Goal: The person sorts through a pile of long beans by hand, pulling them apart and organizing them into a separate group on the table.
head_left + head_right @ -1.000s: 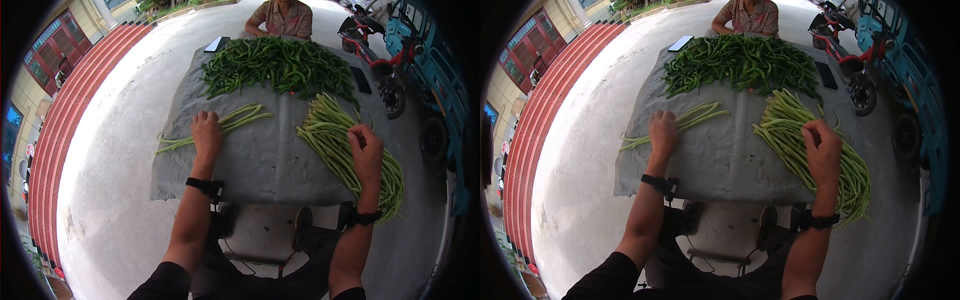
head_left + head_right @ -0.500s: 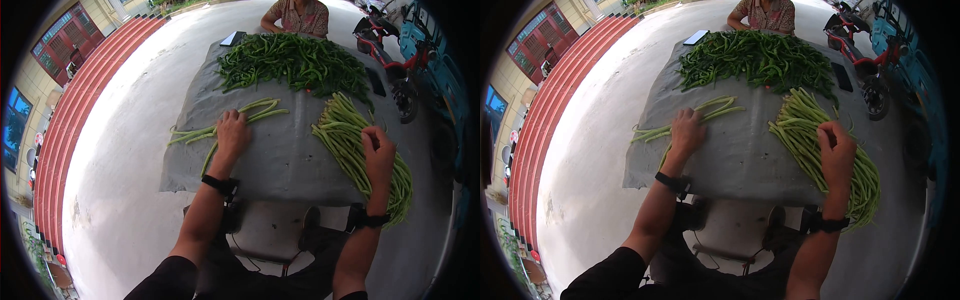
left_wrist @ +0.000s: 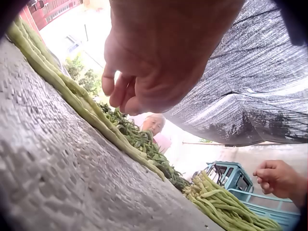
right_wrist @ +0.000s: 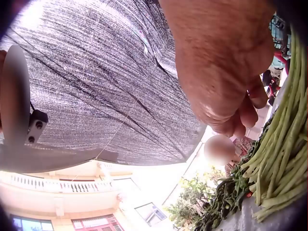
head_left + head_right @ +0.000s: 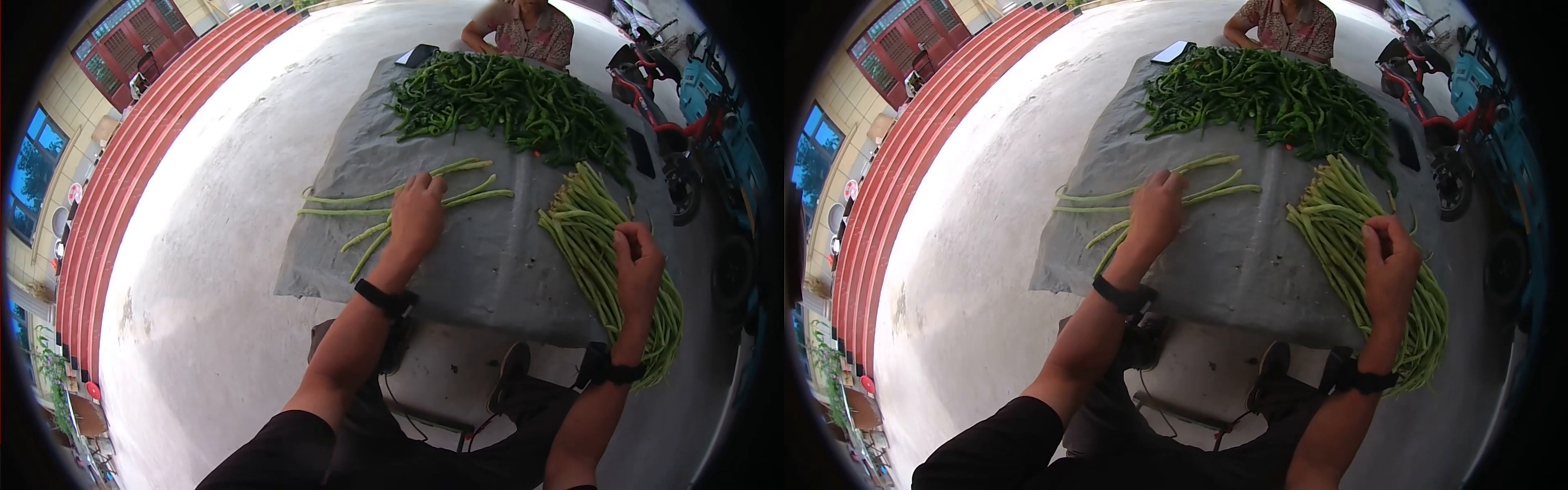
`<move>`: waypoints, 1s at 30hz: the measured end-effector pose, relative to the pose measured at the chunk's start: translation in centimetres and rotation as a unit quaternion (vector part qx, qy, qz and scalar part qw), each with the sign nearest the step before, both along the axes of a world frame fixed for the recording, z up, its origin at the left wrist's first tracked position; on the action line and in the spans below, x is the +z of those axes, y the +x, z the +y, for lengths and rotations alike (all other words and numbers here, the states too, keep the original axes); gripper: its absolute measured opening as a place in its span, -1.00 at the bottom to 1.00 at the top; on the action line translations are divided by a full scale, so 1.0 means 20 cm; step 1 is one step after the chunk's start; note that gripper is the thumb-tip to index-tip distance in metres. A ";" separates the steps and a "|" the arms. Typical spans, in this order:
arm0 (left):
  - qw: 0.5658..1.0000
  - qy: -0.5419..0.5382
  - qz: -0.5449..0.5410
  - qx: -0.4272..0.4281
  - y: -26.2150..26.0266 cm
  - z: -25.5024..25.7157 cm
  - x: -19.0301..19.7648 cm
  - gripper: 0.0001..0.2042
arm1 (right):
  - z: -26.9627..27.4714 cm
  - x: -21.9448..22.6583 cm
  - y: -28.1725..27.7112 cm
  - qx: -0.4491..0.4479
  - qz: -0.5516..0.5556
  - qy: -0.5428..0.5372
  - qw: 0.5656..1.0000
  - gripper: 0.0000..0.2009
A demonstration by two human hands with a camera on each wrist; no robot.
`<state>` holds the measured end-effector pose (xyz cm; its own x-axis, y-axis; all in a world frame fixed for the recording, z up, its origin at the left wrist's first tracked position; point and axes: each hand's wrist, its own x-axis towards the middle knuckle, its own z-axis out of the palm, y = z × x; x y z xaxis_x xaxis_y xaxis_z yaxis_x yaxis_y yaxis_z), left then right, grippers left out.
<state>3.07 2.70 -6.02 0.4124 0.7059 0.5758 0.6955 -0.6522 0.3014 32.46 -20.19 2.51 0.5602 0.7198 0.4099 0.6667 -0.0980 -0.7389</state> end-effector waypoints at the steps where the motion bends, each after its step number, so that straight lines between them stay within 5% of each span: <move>1: 1.000 -0.010 -0.024 0.011 -0.01 0.00 0.03 -0.89 | 0.00 0.00 0.00 0.001 -0.004 0.003 1.000 -0.93; 7: 0.988 -0.089 0.064 0.106 -0.19 0.10 0.04 -0.83 | -0.01 0.01 0.00 0.004 -0.004 -0.004 1.000 -0.94; 13: 0.987 -0.103 0.076 0.100 -0.19 0.09 0.04 -0.79 | 0.00 0.01 -0.01 0.010 -0.022 0.015 1.000 -0.94; 21: 0.983 -0.105 -0.150 0.011 -0.11 0.00 0.17 -0.83 | 0.03 0.03 -0.08 0.033 0.019 0.014 0.999 -0.93; 28: 0.929 -0.200 -0.304 -0.073 0.00 -0.23 0.26 -0.81 | 0.13 0.01 -0.29 0.187 0.204 -0.012 0.961 -0.91; 30: 0.951 -0.130 -0.262 -0.102 0.03 -0.31 0.31 -0.79 | 0.17 -0.04 -0.33 0.242 0.291 -0.016 0.926 -0.82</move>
